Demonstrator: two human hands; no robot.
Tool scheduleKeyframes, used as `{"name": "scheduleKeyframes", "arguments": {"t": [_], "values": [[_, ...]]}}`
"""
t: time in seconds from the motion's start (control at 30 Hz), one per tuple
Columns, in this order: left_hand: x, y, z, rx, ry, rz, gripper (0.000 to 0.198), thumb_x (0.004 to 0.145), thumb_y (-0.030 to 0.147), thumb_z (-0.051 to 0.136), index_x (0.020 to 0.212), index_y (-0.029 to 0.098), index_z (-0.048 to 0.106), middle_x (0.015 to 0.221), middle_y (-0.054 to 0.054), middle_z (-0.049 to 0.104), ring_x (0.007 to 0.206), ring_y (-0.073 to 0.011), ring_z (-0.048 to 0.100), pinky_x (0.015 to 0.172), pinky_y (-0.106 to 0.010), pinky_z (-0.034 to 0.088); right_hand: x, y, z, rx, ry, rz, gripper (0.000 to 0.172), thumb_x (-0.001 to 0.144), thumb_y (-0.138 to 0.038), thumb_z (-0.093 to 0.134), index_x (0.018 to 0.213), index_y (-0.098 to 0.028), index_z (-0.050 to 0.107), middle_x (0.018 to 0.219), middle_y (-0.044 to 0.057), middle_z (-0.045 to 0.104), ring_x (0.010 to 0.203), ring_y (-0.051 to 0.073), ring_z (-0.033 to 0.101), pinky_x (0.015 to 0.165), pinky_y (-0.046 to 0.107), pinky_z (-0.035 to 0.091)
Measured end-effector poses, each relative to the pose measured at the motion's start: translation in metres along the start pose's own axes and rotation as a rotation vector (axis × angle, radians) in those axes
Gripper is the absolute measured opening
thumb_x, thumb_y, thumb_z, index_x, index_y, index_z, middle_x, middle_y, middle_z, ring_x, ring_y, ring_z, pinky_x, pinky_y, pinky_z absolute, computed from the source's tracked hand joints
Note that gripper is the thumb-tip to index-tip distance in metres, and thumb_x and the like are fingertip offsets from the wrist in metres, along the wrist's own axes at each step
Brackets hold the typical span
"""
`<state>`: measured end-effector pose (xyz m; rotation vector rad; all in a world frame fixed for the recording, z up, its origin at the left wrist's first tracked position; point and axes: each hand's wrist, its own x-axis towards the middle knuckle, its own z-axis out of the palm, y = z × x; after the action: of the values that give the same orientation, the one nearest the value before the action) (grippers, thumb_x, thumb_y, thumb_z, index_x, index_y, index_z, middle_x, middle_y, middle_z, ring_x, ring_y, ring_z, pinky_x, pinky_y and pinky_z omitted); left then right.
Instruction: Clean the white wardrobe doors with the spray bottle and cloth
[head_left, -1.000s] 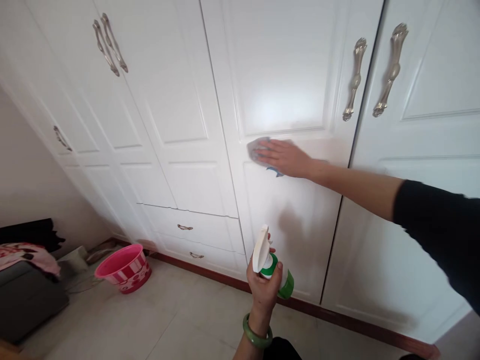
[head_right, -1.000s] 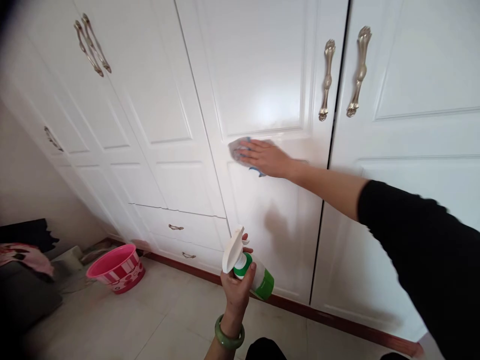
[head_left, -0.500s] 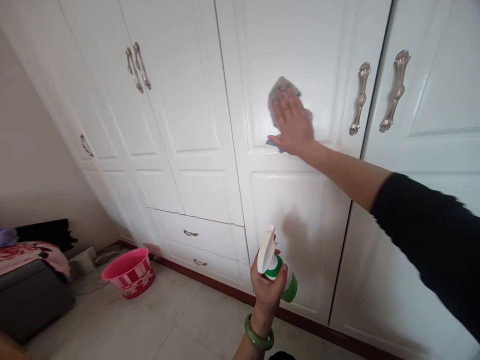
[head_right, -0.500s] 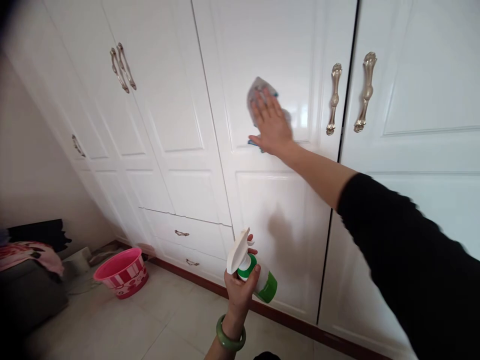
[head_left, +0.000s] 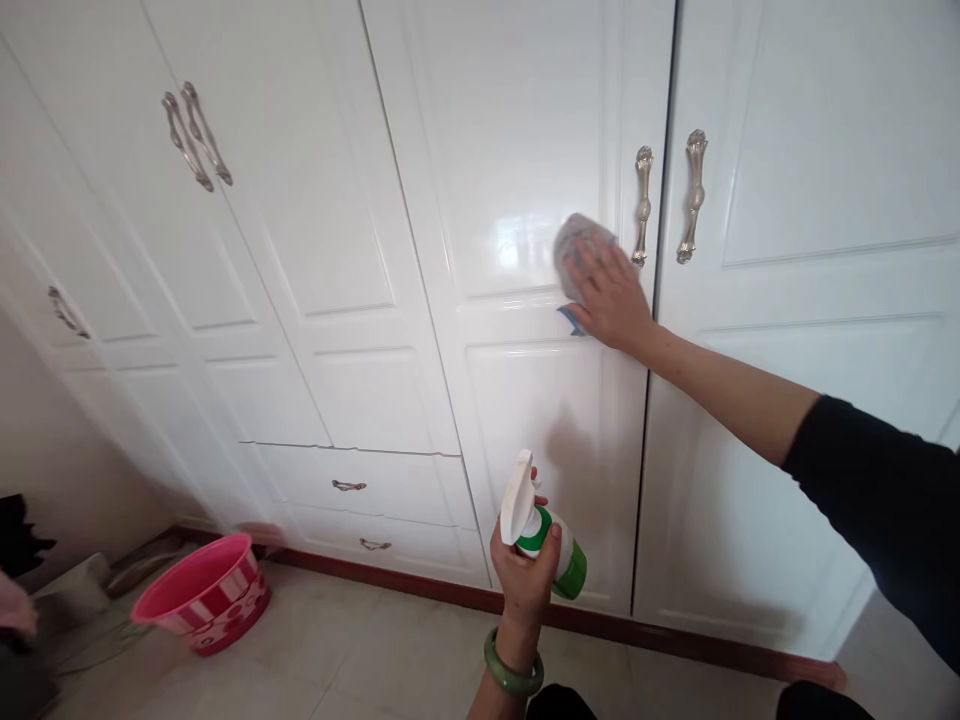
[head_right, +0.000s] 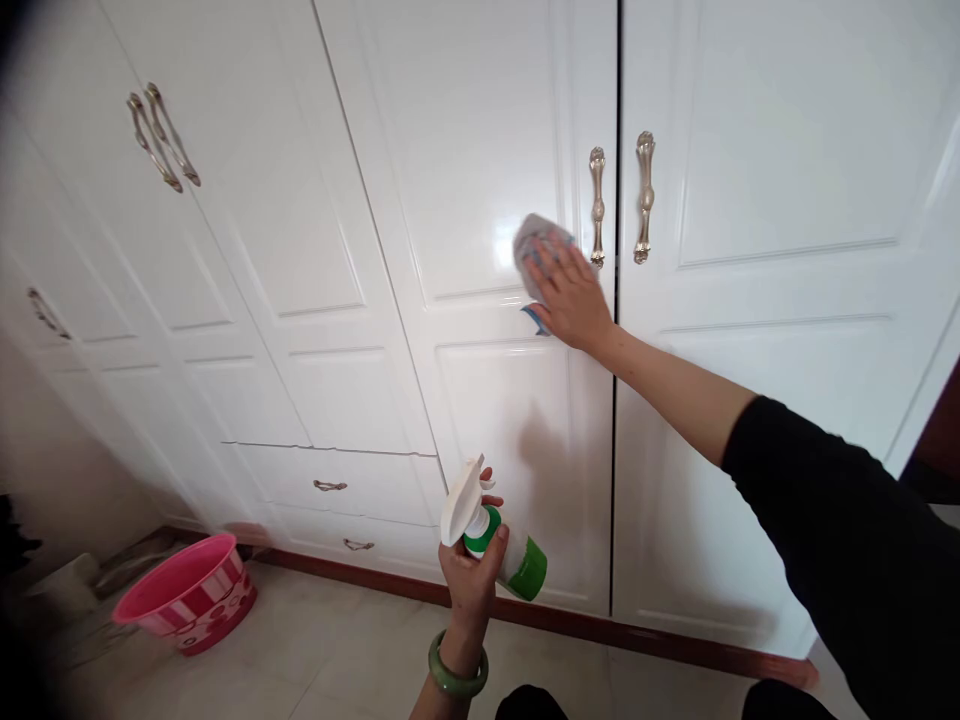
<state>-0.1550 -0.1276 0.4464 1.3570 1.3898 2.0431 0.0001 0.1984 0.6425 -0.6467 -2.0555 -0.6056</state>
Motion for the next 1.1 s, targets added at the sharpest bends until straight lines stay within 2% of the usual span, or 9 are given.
{"name": "scheduleKeyframes", "arguments": {"t": [0.1, 0.17, 0.3, 0.43, 0.63, 0.73, 0.93, 1.0, 1.1], "values": [[0.004, 0.008, 0.010, -0.028, -0.021, 0.013, 0.041, 0.086, 0.033, 0.086, 0.122, 0.015, 0.082, 0.126, -0.019, 0.083, 0.107, -0.0316, 0.083, 0.088, -0.038, 0.069, -0.029, 0.011, -0.006, -0.015, 0.088, 0.169, 0.087, 0.112, -0.061, 0.043, 0.179, -0.007, 0.033, 0.186, 0.018, 0.017, 0.177, 0.039, 0.006, 0.143, 0.072, 0.007], [0.006, 0.011, 0.014, -0.037, -0.030, 0.012, 0.035, 0.086, 0.034, 0.085, 0.115, 0.015, 0.083, 0.130, -0.020, 0.082, 0.103, -0.0300, 0.082, 0.085, -0.037, 0.068, -0.027, 0.005, -0.001, -0.011, 0.110, 0.233, 0.086, 0.113, -0.059, 0.038, 0.177, -0.003, 0.034, 0.186, 0.020, 0.017, 0.177, 0.038, 0.004, 0.144, 0.070, 0.007], [0.006, 0.009, 0.014, -0.016, -0.087, -0.012, 0.030, 0.084, 0.036, 0.085, 0.104, 0.014, 0.082, 0.139, -0.021, 0.078, 0.104, -0.0307, 0.081, 0.082, -0.037, 0.068, 0.016, -0.004, 0.009, -0.004, 0.162, 0.337, 0.089, 0.110, -0.056, 0.037, 0.179, -0.001, 0.025, 0.187, 0.016, 0.011, 0.177, 0.038, 0.003, 0.143, 0.071, 0.009], [0.002, -0.003, 0.014, -0.001, -0.065, -0.051, 0.032, 0.084, 0.036, 0.085, 0.108, 0.015, 0.081, 0.139, -0.021, 0.078, 0.109, -0.0320, 0.081, 0.086, -0.038, 0.068, 0.047, 0.000, 0.008, -0.018, 0.183, 0.400, 0.092, 0.108, -0.054, 0.038, 0.178, 0.003, 0.024, 0.187, 0.018, 0.009, 0.177, 0.043, 0.004, 0.142, 0.075, 0.005], [-0.001, -0.011, 0.024, -0.047, -0.113, -0.028, 0.030, 0.085, 0.036, 0.084, 0.107, 0.016, 0.080, 0.125, -0.020, 0.082, 0.110, -0.0333, 0.081, 0.096, -0.044, 0.066, -0.002, -0.010, -0.001, 0.026, 0.096, 0.293, 0.090, 0.109, -0.054, 0.042, 0.176, 0.004, 0.030, 0.185, 0.023, 0.015, 0.177, 0.041, 0.003, 0.144, 0.068, 0.008], [0.000, -0.005, 0.023, -0.041, -0.124, -0.013, 0.030, 0.085, 0.034, 0.084, 0.108, 0.016, 0.080, 0.122, -0.019, 0.082, 0.115, -0.0345, 0.080, 0.100, -0.044, 0.066, -0.002, -0.007, -0.009, -0.002, 0.036, 0.267, 0.089, 0.110, -0.053, 0.042, 0.176, 0.006, 0.027, 0.185, 0.026, 0.013, 0.176, 0.043, 0.001, 0.143, 0.070, 0.007], [0.003, -0.006, 0.008, -0.043, -0.088, -0.025, 0.033, 0.086, 0.033, 0.083, 0.114, 0.015, 0.081, 0.130, -0.021, 0.082, 0.114, -0.0340, 0.081, 0.093, -0.040, 0.068, 0.073, 0.004, -0.026, -0.108, 0.094, 0.275, 0.098, 0.113, -0.058, 0.047, 0.176, 0.010, 0.015, 0.185, 0.029, 0.002, 0.175, 0.044, -0.001, 0.141, 0.073, 0.005], [0.003, -0.008, 0.002, -0.029, -0.084, -0.017, 0.035, 0.085, 0.032, 0.084, 0.115, 0.015, 0.081, 0.130, -0.021, 0.082, 0.117, -0.0351, 0.081, 0.095, -0.041, 0.068, 0.102, 0.004, -0.020, -0.089, 0.157, 0.275, 0.100, 0.111, -0.063, 0.049, 0.177, 0.006, 0.017, 0.187, 0.024, 0.002, 0.176, 0.041, -0.001, 0.142, 0.071, 0.002], [0.001, -0.010, -0.008, -0.016, -0.056, -0.017, 0.036, 0.086, 0.031, 0.083, 0.118, 0.015, 0.081, 0.127, -0.020, 0.083, 0.114, -0.0339, 0.082, 0.099, -0.042, 0.067, 0.147, -0.009, 0.005, -0.010, 0.225, 0.209, 0.104, 0.104, -0.072, 0.047, 0.178, -0.002, 0.023, 0.189, 0.014, 0.004, 0.177, 0.038, 0.000, 0.143, 0.070, -0.003]]}}
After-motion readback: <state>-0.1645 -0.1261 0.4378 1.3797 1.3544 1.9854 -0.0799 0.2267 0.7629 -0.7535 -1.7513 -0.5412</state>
